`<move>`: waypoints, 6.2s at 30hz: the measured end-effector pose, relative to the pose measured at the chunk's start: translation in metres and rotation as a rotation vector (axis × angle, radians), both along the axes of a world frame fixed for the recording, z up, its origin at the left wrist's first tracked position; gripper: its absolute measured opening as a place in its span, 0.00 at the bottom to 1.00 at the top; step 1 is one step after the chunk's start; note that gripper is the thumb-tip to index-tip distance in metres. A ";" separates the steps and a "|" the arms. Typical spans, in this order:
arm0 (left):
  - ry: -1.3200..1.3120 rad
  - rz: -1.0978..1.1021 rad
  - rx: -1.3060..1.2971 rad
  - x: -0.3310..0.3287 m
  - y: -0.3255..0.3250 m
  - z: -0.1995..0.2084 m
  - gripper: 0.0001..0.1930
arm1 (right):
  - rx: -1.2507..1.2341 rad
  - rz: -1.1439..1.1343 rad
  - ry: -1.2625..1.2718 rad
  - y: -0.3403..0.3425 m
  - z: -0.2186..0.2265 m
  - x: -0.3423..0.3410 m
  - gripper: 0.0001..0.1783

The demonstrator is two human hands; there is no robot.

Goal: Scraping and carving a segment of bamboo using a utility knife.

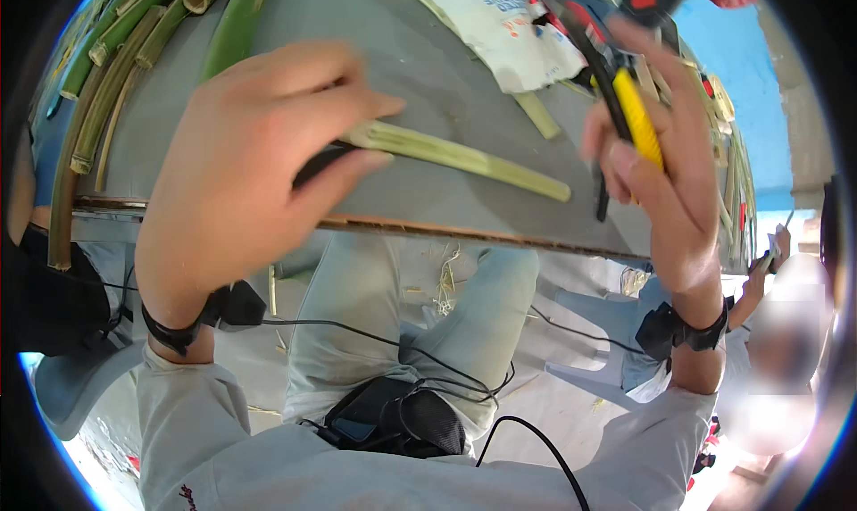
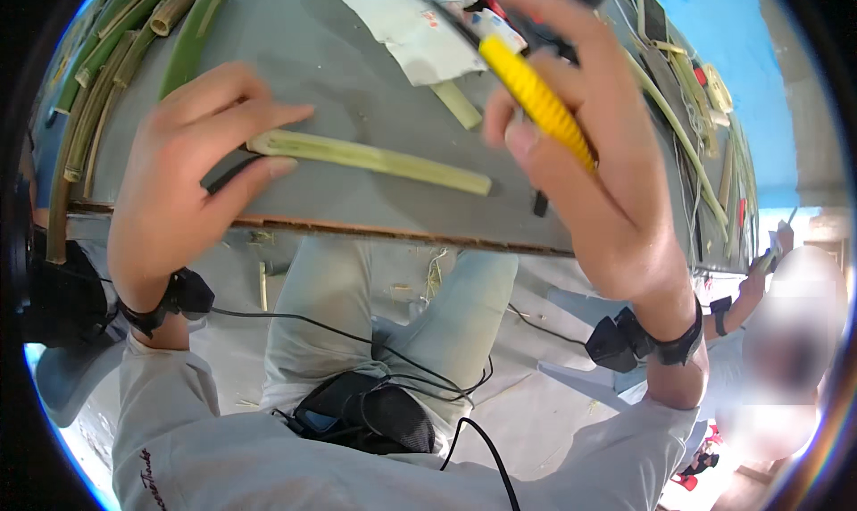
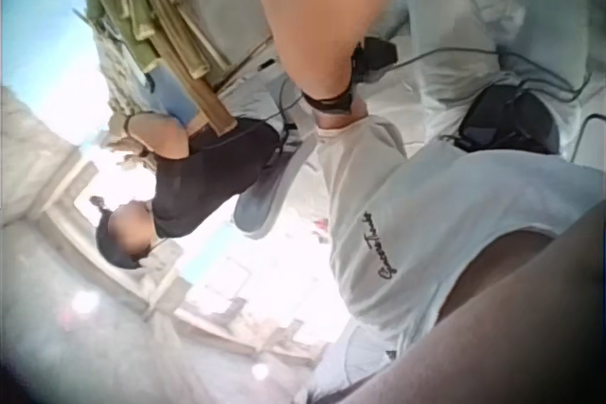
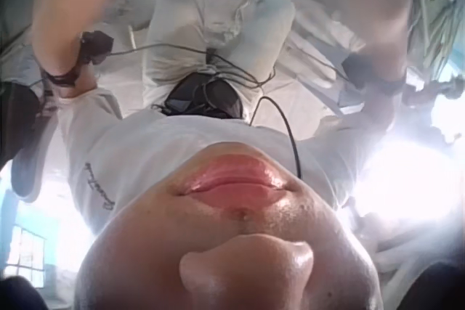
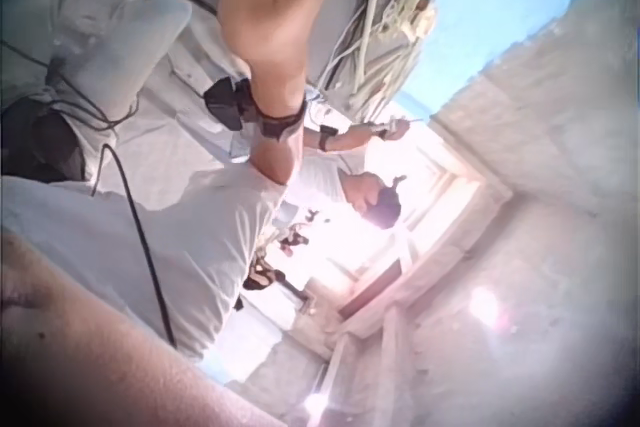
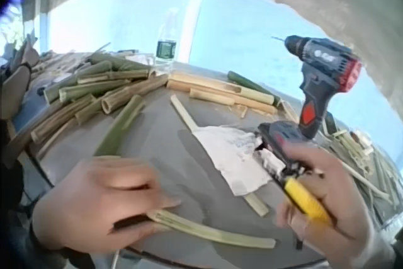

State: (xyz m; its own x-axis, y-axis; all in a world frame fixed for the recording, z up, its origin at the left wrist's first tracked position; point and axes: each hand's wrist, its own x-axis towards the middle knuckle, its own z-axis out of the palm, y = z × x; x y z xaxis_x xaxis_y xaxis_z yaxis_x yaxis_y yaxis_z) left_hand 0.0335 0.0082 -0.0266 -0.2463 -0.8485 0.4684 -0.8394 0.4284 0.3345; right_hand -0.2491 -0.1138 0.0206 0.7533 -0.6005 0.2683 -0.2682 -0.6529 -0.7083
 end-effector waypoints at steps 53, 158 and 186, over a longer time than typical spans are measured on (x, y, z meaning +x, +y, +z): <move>0.032 -0.049 0.011 0.002 -0.003 0.002 0.16 | -0.126 0.618 0.157 -0.031 0.004 0.038 0.14; 0.091 -0.024 0.048 -0.008 0.001 0.001 0.04 | -0.464 -0.200 0.093 -0.019 -0.047 -0.046 0.11; 0.134 -0.010 0.006 -0.006 0.000 -0.002 0.06 | -0.473 -0.193 0.076 -0.019 -0.046 -0.040 0.13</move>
